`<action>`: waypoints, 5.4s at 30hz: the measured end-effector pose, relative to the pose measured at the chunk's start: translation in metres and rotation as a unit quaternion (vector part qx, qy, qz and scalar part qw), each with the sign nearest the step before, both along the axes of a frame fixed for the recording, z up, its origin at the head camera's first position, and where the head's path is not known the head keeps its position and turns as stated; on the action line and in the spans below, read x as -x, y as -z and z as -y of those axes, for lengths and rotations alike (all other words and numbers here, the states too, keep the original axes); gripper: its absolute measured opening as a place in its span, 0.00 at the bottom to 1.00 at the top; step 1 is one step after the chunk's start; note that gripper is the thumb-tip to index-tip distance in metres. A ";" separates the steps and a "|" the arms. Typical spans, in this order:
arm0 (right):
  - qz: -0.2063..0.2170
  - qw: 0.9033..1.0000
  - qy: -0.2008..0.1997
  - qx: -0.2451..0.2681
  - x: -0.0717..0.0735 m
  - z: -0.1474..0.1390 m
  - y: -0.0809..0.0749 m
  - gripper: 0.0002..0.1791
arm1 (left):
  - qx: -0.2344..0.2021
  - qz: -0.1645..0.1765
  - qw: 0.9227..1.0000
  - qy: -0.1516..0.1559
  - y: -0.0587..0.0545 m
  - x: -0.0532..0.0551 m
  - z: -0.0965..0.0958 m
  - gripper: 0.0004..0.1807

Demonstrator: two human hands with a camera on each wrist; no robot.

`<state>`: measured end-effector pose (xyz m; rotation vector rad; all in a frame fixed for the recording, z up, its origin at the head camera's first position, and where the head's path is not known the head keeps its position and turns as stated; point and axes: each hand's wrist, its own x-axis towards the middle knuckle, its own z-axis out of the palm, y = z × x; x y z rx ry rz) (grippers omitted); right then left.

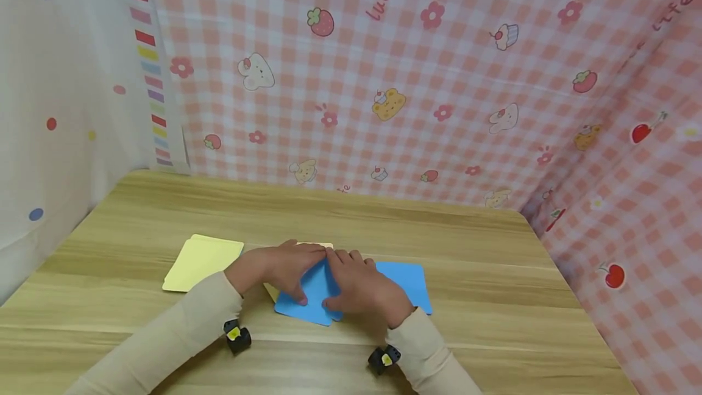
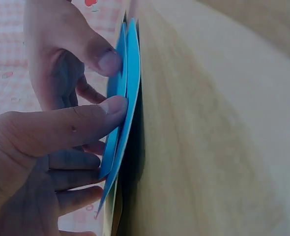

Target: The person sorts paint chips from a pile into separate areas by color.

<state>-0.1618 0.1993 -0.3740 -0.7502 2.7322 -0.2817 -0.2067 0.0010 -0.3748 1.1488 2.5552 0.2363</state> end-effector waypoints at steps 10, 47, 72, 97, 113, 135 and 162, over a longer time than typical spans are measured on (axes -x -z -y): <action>-0.008 0.999 -0.021 -0.027 -0.003 -0.001 -0.001 0.61 | 0.011 0.013 1.000 -0.017 -0.003 -0.002 0.005 0.51; -0.100 0.982 -0.062 0.151 0.002 -0.015 -0.073 0.51 | -0.247 -0.050 0.968 -0.004 -0.094 -0.025 0.063 0.41; -0.037 0.977 0.034 0.208 -0.018 -0.171 -0.070 0.49 | -0.193 -0.049 0.980 0.003 -0.062 -0.015 -0.090 0.45; 0.044 0.993 0.054 0.093 -0.010 -0.177 -0.009 0.52 | -0.015 -0.038 0.999 -0.034 -0.001 -0.019 -0.120 0.52; -0.011 0.983 -0.007 0.181 0.001 -0.081 -0.072 0.53 | -0.201 -0.047 0.976 -0.066 -0.084 -0.023 0.020 0.52; -0.021 0.994 0.012 0.107 0.004 -0.033 -0.053 0.51 | -0.107 -0.013 0.993 -0.045 -0.046 -0.019 0.052 0.52; -0.004 0.997 -0.031 0.069 -0.001 -0.019 -0.013 0.47 | -0.052 -0.013 0.996 -0.074 -0.010 -0.029 0.041 0.51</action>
